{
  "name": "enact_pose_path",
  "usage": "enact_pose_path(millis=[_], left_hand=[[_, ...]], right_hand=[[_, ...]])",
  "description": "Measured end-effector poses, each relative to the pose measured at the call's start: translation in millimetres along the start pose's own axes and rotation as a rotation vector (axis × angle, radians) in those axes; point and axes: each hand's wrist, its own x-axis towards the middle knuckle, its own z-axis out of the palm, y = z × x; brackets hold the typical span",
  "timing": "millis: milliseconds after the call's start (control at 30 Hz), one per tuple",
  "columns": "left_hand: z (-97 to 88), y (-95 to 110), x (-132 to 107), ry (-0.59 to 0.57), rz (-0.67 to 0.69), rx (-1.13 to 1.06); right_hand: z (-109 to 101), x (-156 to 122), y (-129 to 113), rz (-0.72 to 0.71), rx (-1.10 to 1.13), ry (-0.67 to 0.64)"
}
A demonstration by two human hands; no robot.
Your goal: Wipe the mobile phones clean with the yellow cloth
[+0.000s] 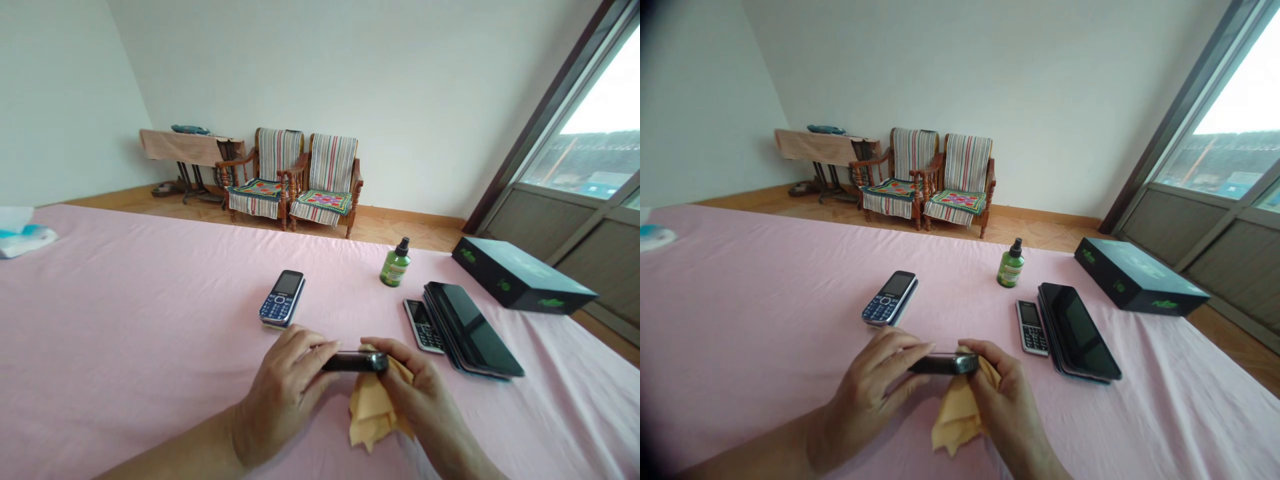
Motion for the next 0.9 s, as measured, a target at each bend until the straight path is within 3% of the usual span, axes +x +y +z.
enact_pose_path(millis=[133,300,467,567,733,900], left_hand=[[-2.1,10,-1,-0.039,0.1,0.022],[2.4,7,2,0.044,-0.053,-0.144],[3.7,3,5,0.022,-0.146,-0.218],[3.1,4,4,0.006,-0.145,-0.221],[3.7,7,2,-0.042,-0.101,-0.246],[2.8,8,1,-0.067,-0.043,-0.261]], right_hand=[[9,-10,-11,-0.305,-0.206,-0.012],[7,-12,-17,-0.768,-0.482,0.003],[0,-6,-19,-0.822,-0.68,0.233],[0,-11,-28,-0.97,-0.761,0.322],[8,-29,-42,-1.265,-0.941,0.171],[19,-33,-44,-1.426,-1.118,0.019]])
